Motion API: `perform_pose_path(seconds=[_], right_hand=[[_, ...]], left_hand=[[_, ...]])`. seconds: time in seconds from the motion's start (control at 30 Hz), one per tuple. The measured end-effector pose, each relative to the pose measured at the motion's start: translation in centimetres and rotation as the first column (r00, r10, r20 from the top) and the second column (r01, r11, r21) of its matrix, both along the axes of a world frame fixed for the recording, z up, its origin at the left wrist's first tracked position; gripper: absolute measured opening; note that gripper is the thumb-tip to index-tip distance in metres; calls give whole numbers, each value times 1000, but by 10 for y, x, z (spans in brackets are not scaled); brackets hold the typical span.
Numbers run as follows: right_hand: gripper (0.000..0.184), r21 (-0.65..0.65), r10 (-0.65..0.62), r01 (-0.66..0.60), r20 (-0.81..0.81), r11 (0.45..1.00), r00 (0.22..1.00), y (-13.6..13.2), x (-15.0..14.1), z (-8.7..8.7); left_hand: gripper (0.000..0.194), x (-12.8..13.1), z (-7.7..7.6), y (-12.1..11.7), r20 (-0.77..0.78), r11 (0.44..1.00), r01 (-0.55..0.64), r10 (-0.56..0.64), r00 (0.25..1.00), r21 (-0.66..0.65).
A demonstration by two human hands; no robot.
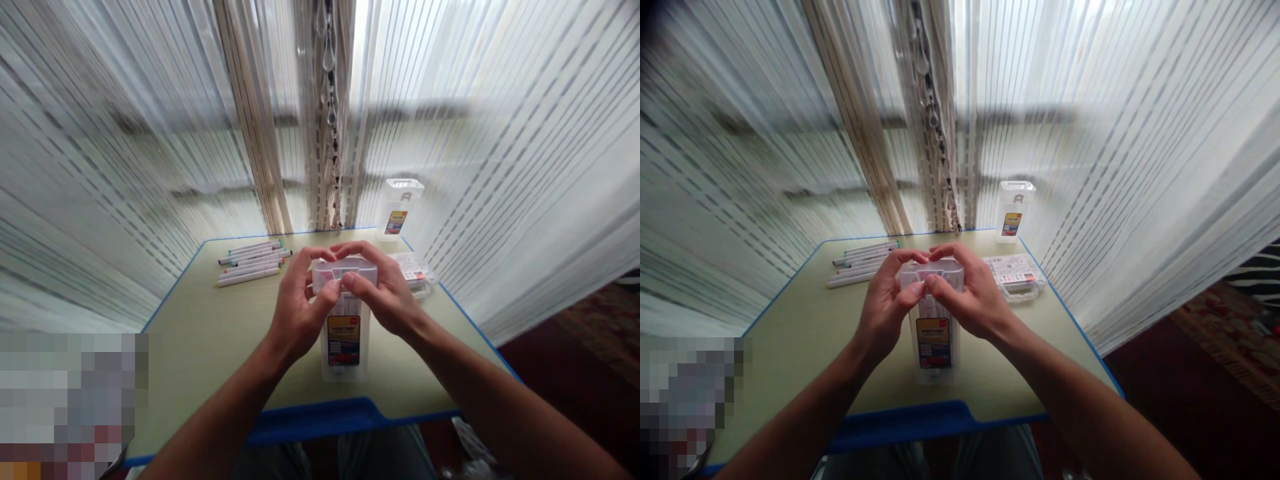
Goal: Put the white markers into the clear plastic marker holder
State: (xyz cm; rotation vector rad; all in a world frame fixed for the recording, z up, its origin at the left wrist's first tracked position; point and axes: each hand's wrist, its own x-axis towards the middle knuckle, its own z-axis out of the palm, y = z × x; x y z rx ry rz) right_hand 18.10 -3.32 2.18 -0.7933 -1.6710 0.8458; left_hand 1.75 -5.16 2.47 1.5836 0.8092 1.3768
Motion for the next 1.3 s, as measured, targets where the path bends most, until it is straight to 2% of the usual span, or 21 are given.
perform_pose_path(seconds=[0.4,0.73,1.07,1.3], right_hand=[[32,24,35,-34,-39,999,999,0,1,1],[31,-17,23,-24,-37,1000,999,-5,-1,2],[29,-29,13,-14,-34,999,999,-5,-2,1],[25,-26,-47,46,-25,999,999,-6,-7,3]], left_hand=[[21,0,-3,2,-31,998,-21,23,999,57],[16,1,3,2,-162,980,-171,185,969,98],[14,1,4,1,-180,982,-169,181,967,80],[12,4,7,-2,-174,985,-166,170,970,38]])
